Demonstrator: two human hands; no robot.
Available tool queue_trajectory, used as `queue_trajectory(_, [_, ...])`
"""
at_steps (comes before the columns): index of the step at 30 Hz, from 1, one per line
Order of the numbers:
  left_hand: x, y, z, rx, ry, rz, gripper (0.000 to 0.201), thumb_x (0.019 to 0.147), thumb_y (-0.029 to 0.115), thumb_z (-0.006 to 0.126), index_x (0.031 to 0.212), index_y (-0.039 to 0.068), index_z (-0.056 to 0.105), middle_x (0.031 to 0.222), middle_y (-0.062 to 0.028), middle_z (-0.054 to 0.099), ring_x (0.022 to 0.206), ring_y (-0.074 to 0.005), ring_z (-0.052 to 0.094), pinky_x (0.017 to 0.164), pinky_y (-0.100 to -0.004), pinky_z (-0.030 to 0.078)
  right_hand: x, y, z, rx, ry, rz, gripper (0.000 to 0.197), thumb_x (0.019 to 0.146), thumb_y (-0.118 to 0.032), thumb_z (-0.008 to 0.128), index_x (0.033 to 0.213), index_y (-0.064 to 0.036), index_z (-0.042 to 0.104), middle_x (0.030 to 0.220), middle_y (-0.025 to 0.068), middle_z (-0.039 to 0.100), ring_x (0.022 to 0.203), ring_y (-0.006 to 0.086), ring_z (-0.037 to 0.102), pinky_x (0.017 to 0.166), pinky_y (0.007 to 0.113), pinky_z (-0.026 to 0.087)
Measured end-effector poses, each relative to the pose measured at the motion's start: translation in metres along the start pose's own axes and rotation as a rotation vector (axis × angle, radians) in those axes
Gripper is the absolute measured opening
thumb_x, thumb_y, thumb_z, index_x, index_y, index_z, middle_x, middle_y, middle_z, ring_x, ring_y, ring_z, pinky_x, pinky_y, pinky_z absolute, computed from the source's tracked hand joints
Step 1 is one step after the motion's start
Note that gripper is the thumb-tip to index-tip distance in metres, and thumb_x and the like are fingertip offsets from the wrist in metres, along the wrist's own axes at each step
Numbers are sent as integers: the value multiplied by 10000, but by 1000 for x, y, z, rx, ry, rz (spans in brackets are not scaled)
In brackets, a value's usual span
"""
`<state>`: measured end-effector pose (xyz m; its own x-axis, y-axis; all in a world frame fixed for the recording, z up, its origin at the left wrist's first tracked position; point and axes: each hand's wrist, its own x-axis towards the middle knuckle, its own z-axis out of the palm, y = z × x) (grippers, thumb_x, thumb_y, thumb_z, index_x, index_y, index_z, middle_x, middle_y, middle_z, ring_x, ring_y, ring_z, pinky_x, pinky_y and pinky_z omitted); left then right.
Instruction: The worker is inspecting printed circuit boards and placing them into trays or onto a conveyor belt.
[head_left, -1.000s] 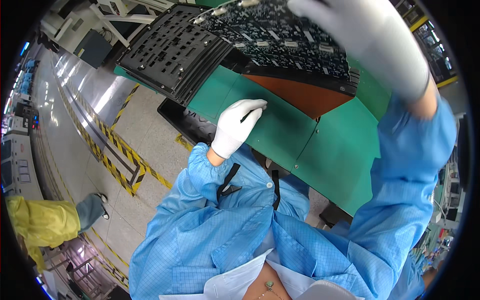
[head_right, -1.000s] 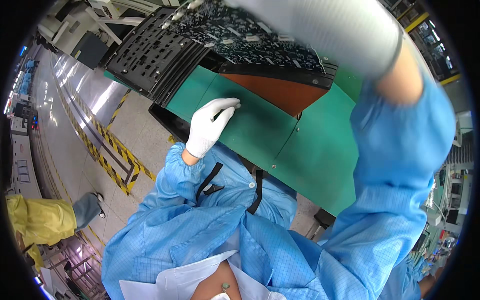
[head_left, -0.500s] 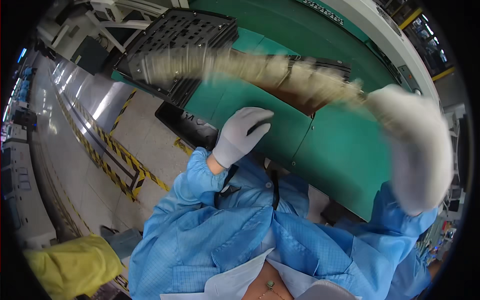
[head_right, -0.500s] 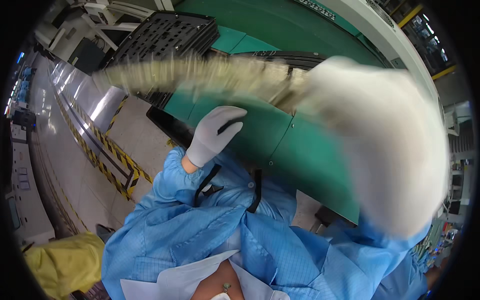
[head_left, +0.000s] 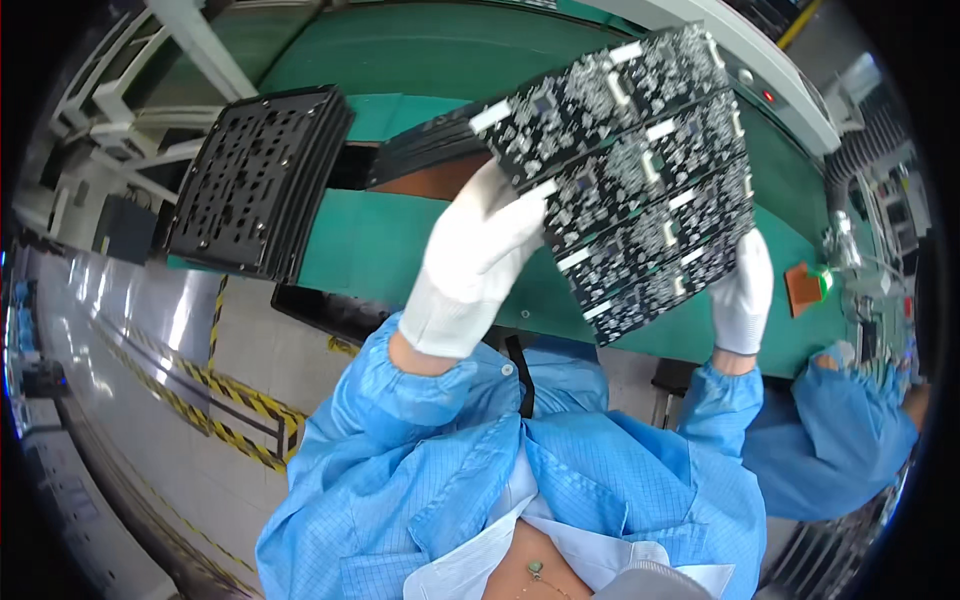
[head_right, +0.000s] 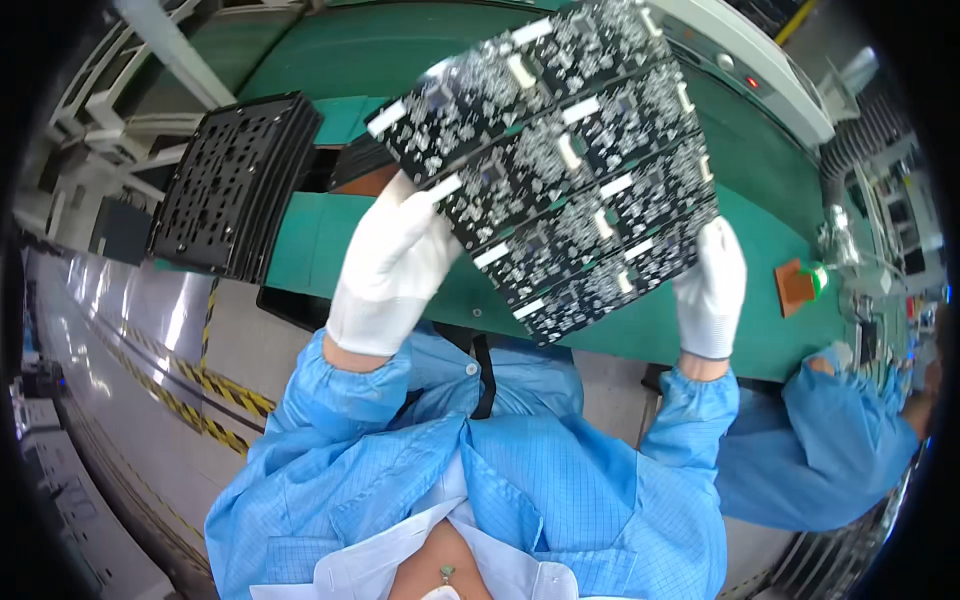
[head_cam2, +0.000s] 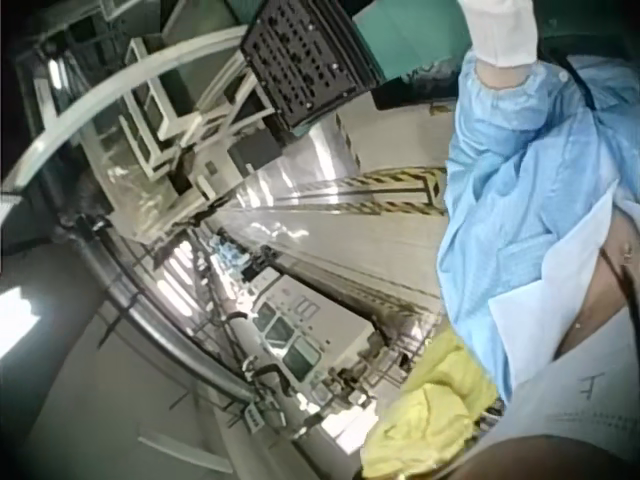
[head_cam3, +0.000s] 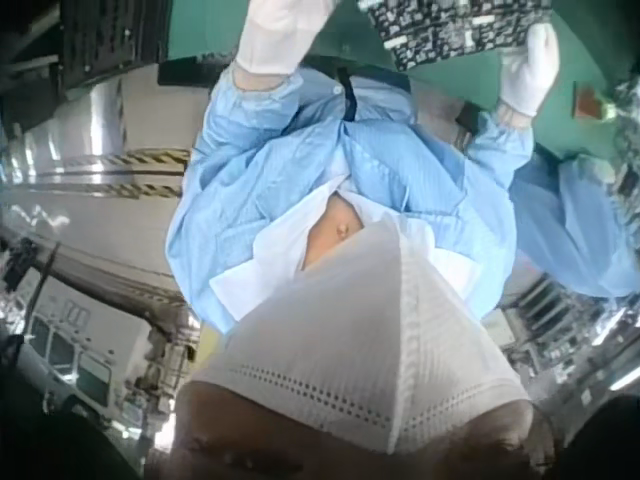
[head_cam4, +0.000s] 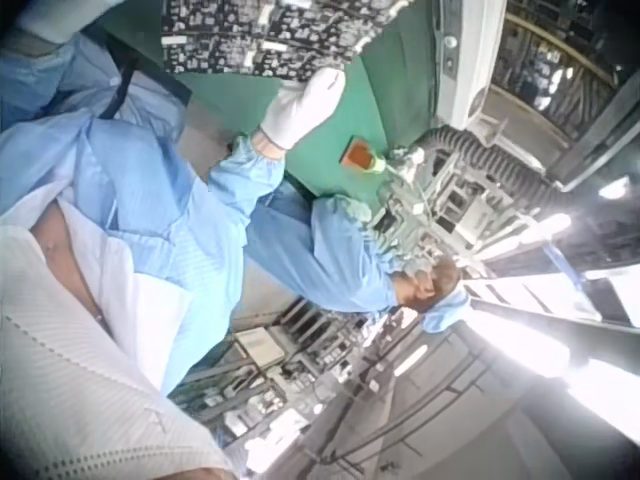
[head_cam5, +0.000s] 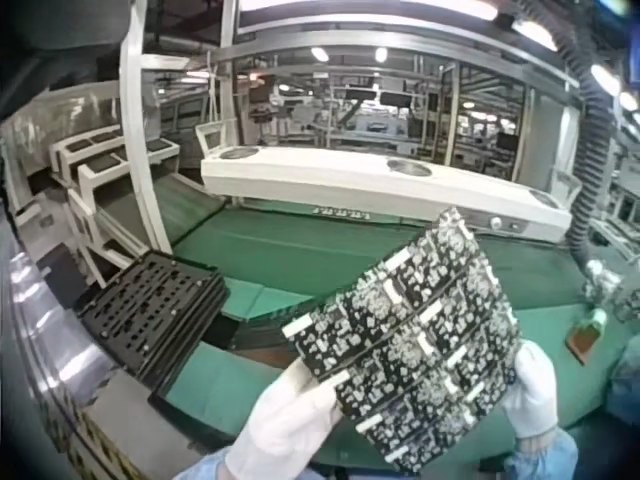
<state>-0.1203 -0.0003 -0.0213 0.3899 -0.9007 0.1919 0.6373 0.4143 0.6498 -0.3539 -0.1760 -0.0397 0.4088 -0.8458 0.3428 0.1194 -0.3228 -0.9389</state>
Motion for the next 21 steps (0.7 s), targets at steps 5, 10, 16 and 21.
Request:
queue_trajectory(5, [23, -31, 15, 117, 208, -121, 232, 823, 71, 690, 1043, -1, 667, 947, -68, 679, 829, -170, 660, 735, -274, 535, -33, 23, -35, -976, -196, -273, 289, 803, 109, 538, 1063, -1, 600, 962, 110, 572, 764, 182, 562, 659, 269, 469])
queue_trajectory(10, [35, -47, 20, 620, 102, 14, 222, 802, 77, 722, 1001, -13, 682, 869, -69, 697, 764, -114, 644, 695, -230, 516, -12, 2, -58, -525, -70, -115, 528, 878, -172, 612, 1328, 44, 441, 1302, 144, 527, 1205, 238, 503, 1024, 337, 379])
queue_trajectory(16, [45, -51, 39, 830, -123, 19, 256, 808, 54, 705, 1053, -14, 676, 900, -72, 703, 797, -99, 642, 720, -220, 511, 36, -84, -22, -1214, -287, -853, 470, 772, -236, 701, 1199, -81, 580, 1223, 124, 579, 1170, 347, 511, 979, 418, 408])
queue_trajectory(21, [48, -57, 39, 842, -129, 47, 274, 813, 44, 689, 1080, -12, 668, 900, -79, 704, 796, -101, 646, 719, -223, 515, 45, -66, -12, -1136, -290, -767, 201, 823, -214, 657, 956, -70, 610, 871, 73, 600, 825, 259, 586, 742, 351, 467])
